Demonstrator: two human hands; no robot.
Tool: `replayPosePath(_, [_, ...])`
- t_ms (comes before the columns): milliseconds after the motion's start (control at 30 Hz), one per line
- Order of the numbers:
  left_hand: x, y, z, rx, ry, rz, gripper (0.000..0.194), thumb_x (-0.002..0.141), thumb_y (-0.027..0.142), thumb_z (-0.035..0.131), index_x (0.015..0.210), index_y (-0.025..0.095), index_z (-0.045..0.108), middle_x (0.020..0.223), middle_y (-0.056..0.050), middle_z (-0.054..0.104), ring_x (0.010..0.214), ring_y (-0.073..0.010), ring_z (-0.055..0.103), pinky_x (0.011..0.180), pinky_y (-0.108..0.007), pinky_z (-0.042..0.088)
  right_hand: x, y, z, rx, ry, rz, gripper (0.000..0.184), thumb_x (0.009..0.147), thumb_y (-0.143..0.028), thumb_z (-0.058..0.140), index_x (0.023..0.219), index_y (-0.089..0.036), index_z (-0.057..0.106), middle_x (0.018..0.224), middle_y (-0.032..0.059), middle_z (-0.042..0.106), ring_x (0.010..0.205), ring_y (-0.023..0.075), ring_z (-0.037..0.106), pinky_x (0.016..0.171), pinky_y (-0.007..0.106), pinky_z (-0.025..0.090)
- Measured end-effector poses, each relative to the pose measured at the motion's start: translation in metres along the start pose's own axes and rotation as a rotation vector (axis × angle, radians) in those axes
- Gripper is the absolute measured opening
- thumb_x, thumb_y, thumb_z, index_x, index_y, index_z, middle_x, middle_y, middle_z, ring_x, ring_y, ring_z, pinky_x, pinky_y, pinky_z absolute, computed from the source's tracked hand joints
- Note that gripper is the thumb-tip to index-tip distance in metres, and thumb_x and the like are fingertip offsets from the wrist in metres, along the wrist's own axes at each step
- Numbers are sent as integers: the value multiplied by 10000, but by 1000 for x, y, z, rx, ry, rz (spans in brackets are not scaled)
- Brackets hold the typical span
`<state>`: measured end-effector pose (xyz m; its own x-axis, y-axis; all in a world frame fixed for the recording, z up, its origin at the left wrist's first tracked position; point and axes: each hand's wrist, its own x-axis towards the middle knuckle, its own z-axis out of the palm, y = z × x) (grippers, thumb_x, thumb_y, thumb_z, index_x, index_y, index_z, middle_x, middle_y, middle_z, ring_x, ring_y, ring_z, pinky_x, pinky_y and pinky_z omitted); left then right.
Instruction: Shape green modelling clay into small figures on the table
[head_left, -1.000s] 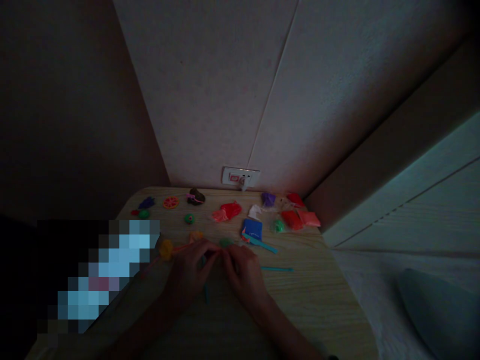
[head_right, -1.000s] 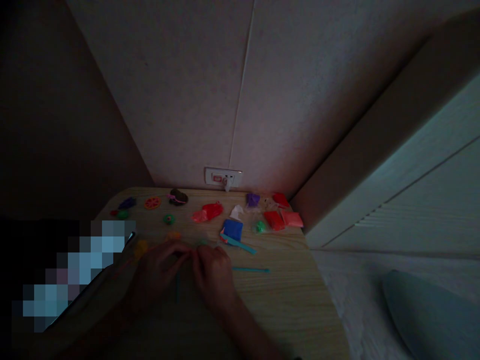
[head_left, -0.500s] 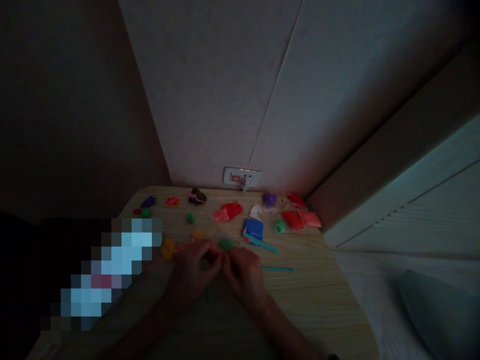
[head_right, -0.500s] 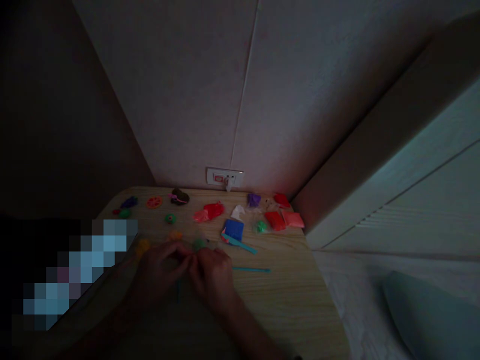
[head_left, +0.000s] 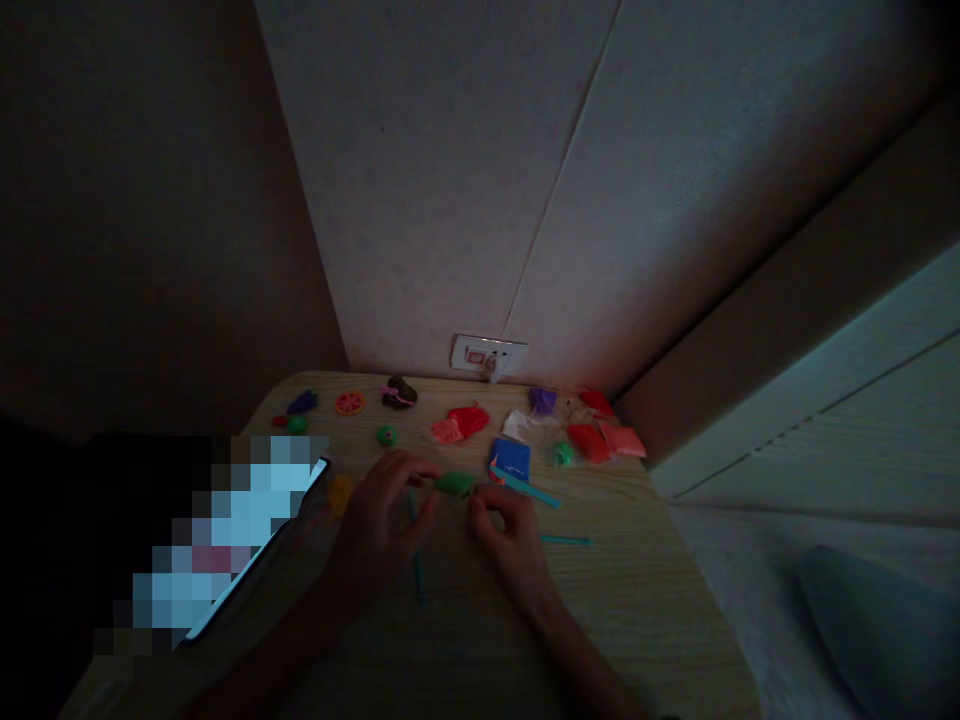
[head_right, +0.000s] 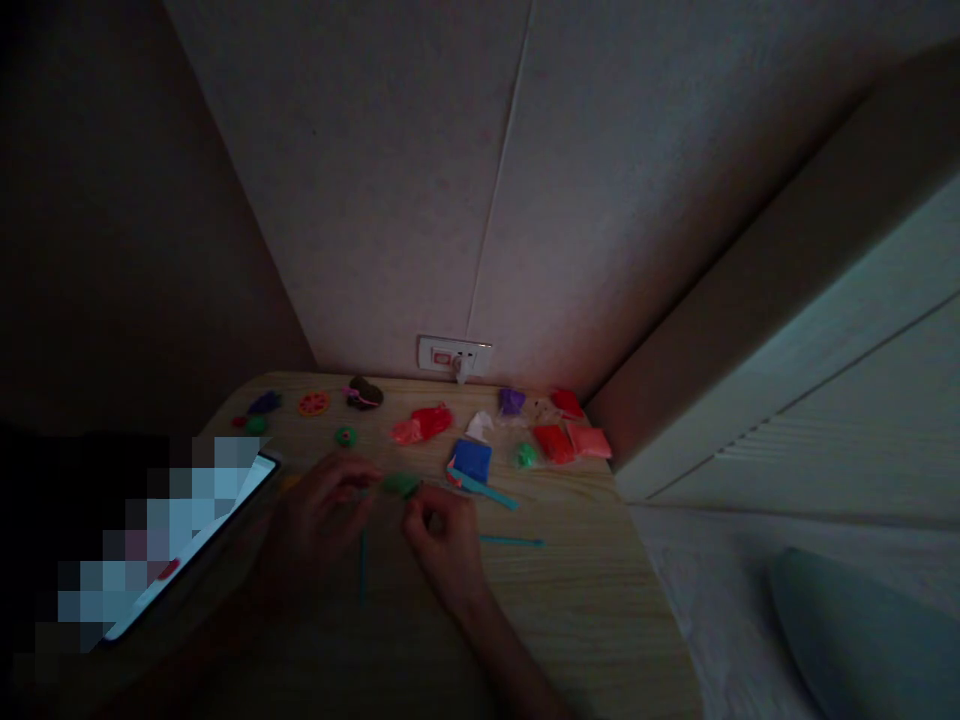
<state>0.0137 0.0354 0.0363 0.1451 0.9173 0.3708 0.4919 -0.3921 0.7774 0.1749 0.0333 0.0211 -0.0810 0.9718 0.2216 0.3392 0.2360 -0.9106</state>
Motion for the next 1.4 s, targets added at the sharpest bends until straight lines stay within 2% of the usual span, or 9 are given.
replayPosePath(167, [-2, -3, -2, -59, -240, 158, 524, 798, 146, 569, 1302, 227, 447, 1340, -114, 514, 1278, -249, 448, 1059, -425, 392, 2, -2, -9, 208, -168, 88, 370, 815, -328, 449, 468, -204, 409, 433, -43, 410, 425, 95, 391, 423, 203, 302])
replayPosePath(233, [-4, -4, -1, -54, -306, 169, 612, 770, 150, 617, 1340, 239, 413, 1371, -116, 496, 1304, -261, 422, 1080, -440, 365, 1, -2, -11, 249, -207, 96, 420, 830, -394, 458, 458, -204, 411, 406, -44, 412, 392, 90, 386, 395, 197, 302])
replayPosePath(367, [-5, -5, 1, -74, -368, 139, 611, 740, 186, 680, 1307, 256, 464, 1286, -93, 583, 1195, -255, 535, 1007, -409, 444, 2, 0, -14, 287, -237, 96, 496, 842, -496, 465, 446, -201, 426, 379, -39, 433, 355, 88, 390, 365, 196, 312])
replayPosePath(500, [-1, -7, 1, -106, -327, 91, 499, 737, 153, 673, 1212, 261, 566, 1153, -62, 666, 1049, -233, 621, 924, -358, 496, 3, -1, -19, 291, -248, 85, 490, 830, -494, 486, 439, -201, 435, 378, -37, 438, 361, 90, 399, 371, 197, 316])
replayPosePath(633, [2, -4, -3, -123, -269, 38, 367, 747, 196, 679, 1108, 256, 650, 1052, -46, 710, 967, -241, 654, 862, -336, 518, 4, -1, -23, 251, -204, 82, 386, 803, -361, 498, 458, -197, 444, 403, -44, 428, 395, 90, 398, 406, 197, 311])
replayPosePath(767, [4, 0, -7, -139, -231, -26, 339, 734, 255, 703, 1072, 254, 674, 1036, -30, 724, 955, -230, 667, 846, -319, 532, 4, -3, -24, 191, -141, 26, 269, 761, -236, 475, 497, -200, 441, 460, -48, 431, 458, 99, 418, 462, 205, 326])
replayPosePath(967, [5, -4, -7, -230, -223, -128, 365, 725, 251, 710, 1088, 248, 669, 1079, -36, 721, 995, -223, 666, 865, -321, 538, 4, -11, -24, 125, 16, -52, 183, 759, -214, 542, 609, -209, 437, 571, -50, 456, 537, 110, 458, 527, 209, 376])
replayPosePath(1167, [6, -5, -9, -176, -190, -144, 324, 778, 250, 653, 1101, 263, 677, 1099, -5, 722, 1012, -218, 656, 927, -342, 505, 5, -11, -28, 115, 10, -66, 43, 768, -213, 611, 732, -191, 619, 623, -19, 594, 581, 133, 545, 563, 228, 439])
replayPosePath(1400, [2, -12, -4, -110, -254, -74, 404, 898, 288, 477, 1291, 236, 554, 1304, -49, 619, 1181, -228, 586, 1021, -384, 446, 6, 0, -24, 93, 26, -33, 163, 793, -260, 618, 872, -201, 748, 604, 4, 668, 561, 156, 582, 588, 263, 453])
